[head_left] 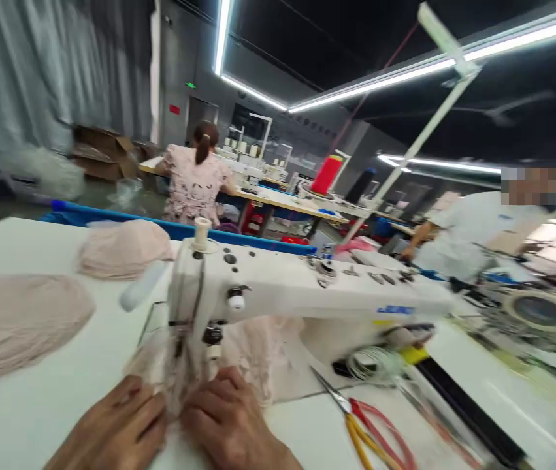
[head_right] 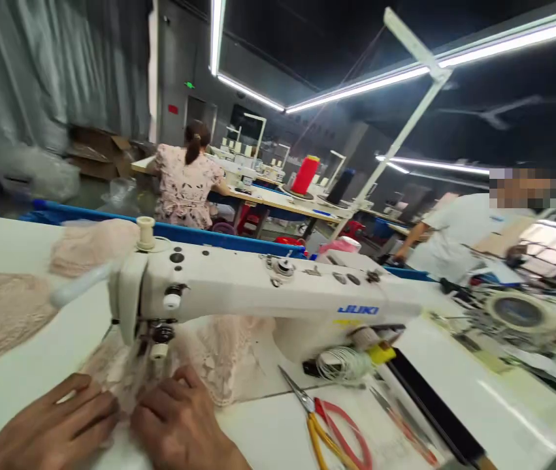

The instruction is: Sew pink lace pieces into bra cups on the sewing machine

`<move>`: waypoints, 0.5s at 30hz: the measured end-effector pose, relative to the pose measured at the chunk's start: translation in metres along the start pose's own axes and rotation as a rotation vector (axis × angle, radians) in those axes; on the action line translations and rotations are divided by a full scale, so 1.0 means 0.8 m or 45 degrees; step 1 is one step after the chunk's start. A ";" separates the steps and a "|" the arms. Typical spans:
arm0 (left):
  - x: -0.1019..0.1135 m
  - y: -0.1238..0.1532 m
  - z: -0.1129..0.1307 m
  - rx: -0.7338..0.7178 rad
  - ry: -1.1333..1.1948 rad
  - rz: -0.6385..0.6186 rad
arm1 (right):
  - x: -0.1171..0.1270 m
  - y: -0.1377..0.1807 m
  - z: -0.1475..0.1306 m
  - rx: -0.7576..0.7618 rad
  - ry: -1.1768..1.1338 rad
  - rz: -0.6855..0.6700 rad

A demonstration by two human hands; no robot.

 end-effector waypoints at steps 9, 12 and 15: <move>0.004 -0.008 0.004 0.040 -0.008 0.016 | 0.031 -0.017 -0.010 0.078 -0.080 0.236; 0.003 -0.009 0.006 0.022 -0.035 -0.010 | 0.027 -0.017 -0.010 0.076 -0.047 0.226; 0.011 -0.015 0.007 0.046 -0.059 0.015 | 0.025 -0.017 -0.010 0.074 -0.032 0.245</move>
Point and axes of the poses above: each hand's wrist, its own y-axis away from the middle knuckle, its own x-axis out of the back of the hand, z = x × y, the point moved 9 cm from there along -y, towards the middle knuckle, and after that the axes turned 4 degrees about z, right-handed, at the moved point
